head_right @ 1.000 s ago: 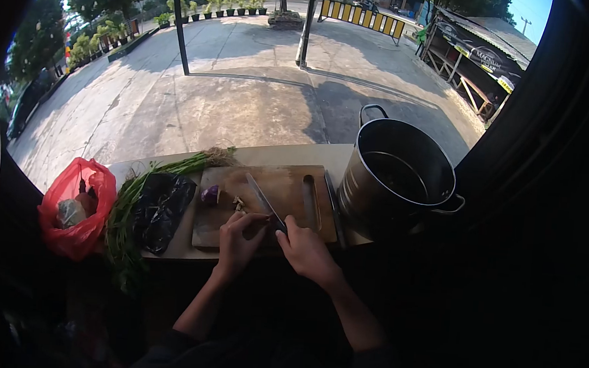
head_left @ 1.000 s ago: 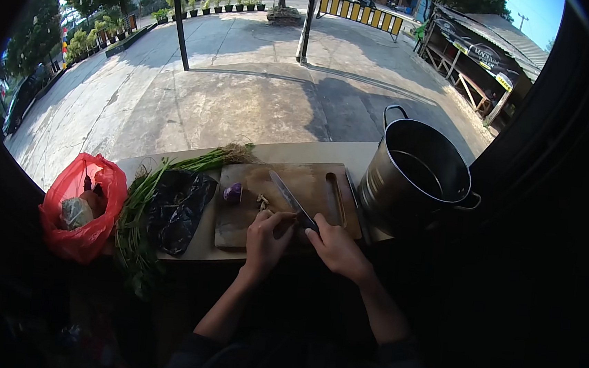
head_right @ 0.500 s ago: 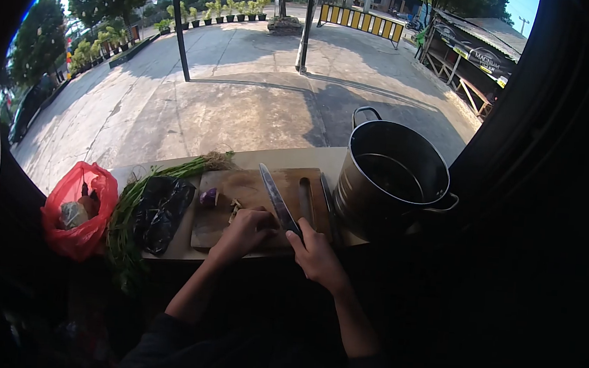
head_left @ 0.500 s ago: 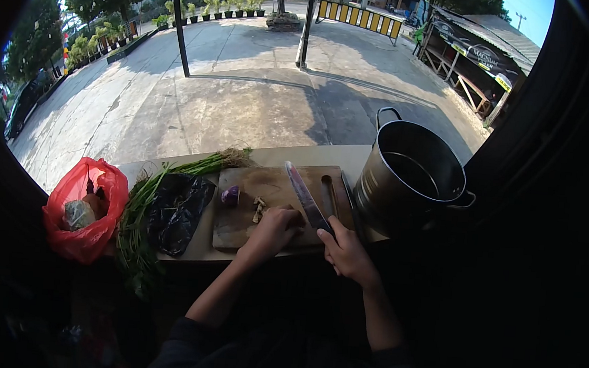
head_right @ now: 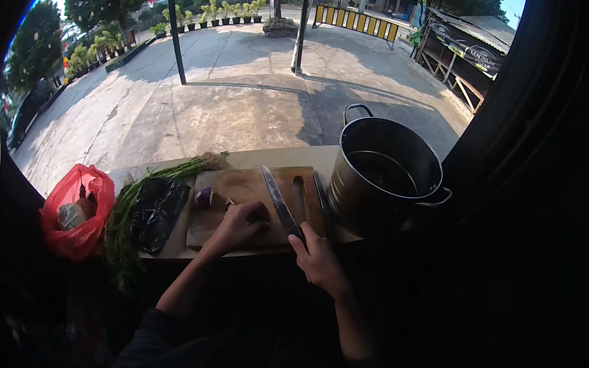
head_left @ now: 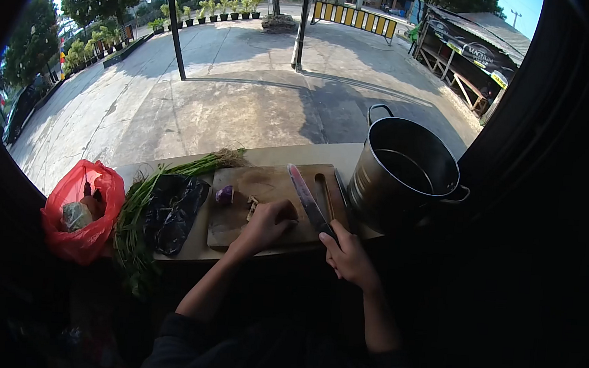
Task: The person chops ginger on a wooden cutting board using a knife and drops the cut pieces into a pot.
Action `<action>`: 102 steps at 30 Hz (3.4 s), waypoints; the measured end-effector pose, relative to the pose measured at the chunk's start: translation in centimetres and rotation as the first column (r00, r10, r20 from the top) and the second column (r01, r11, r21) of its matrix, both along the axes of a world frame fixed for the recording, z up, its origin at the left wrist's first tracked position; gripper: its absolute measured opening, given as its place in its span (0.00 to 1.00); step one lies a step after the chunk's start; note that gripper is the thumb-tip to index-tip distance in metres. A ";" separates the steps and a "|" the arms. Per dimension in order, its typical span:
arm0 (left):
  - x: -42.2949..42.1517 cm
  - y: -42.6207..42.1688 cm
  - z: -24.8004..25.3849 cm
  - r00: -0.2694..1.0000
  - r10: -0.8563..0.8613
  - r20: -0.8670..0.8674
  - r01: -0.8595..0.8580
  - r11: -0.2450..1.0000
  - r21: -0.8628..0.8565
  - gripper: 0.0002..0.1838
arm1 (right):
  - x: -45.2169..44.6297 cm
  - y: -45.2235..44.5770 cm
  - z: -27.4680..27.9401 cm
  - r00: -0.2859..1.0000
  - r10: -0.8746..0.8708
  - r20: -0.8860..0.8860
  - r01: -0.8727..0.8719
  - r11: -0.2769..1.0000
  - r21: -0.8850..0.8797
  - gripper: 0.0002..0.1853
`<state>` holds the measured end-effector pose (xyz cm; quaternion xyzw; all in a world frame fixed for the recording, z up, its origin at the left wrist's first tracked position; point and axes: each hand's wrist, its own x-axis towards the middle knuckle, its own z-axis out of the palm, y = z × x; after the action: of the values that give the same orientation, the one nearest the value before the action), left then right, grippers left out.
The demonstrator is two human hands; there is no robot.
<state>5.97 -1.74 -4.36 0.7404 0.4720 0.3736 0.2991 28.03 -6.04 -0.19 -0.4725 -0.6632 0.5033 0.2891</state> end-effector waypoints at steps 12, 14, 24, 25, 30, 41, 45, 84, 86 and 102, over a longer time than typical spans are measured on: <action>2.6 0.6 5.2 0.813 -0.041 0.581 0.245 0.929 -0.277 0.14 | -0.3 2.1 0.9 0.968 -0.187 -0.169 0.241 0.879 0.410 0.11; 3.5 0.9 6.6 0.826 -0.081 0.558 0.244 0.943 -0.225 0.14 | 0.0 2.3 2.4 0.957 -0.226 -0.183 0.286 0.850 0.443 0.11; 8.8 3.6 12.8 0.828 -0.335 0.451 0.393 0.919 -0.038 0.15 | 4.1 2.6 7.8 0.891 -0.430 -0.142 0.414 0.645 0.642 0.08; 9.5 4.1 13.2 0.822 -0.349 0.450 0.406 0.913 -0.033 0.15 | 4.6 2.7 8.3 0.885 -0.442 -0.144 0.423 0.636 0.646 0.08; 12.9 6.1 15.3 0.771 -0.451 0.449 0.474 0.878 0.069 0.13 | 6.7 3.2 10.5 0.816 -0.553 -0.170 0.465 0.452 0.761 0.08; 18.3 8.6 17.2 0.884 -0.386 0.264 0.272 0.883 0.382 0.08 | 9.6 5.6 12.8 0.618 -0.783 -0.066 0.494 0.322 0.807 0.11; 18.8 9.4 16.5 0.890 -0.391 0.235 0.275 0.871 0.407 0.08 | 10.2 6.8 12.1 0.598 -0.802 0.003 0.488 0.366 0.792 0.11; -7.4 1.2 10.0 0.973 0.229 0.024 -0.231 0.967 0.111 0.08 | -2.3 2.4 2.9 0.937 -0.265 0.228 -0.013 0.625 0.781 0.12; -8.4 1.1 7.9 0.952 0.295 0.083 -0.303 0.946 0.112 0.07 | -3.1 1.8 1.4 0.932 -0.240 0.270 -0.070 0.614 0.786 0.12; -3.5 2.8 10.5 0.893 -0.279 -0.353 0.360 0.913 0.190 0.09 | -3.3 -0.9 0.6 0.908 -0.326 0.265 -0.053 0.537 0.842 0.12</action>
<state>2.50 1.10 6.13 0.8905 0.3339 0.2509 0.1808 24.76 -6.89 0.36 -0.4195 -0.8249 -0.0027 0.3789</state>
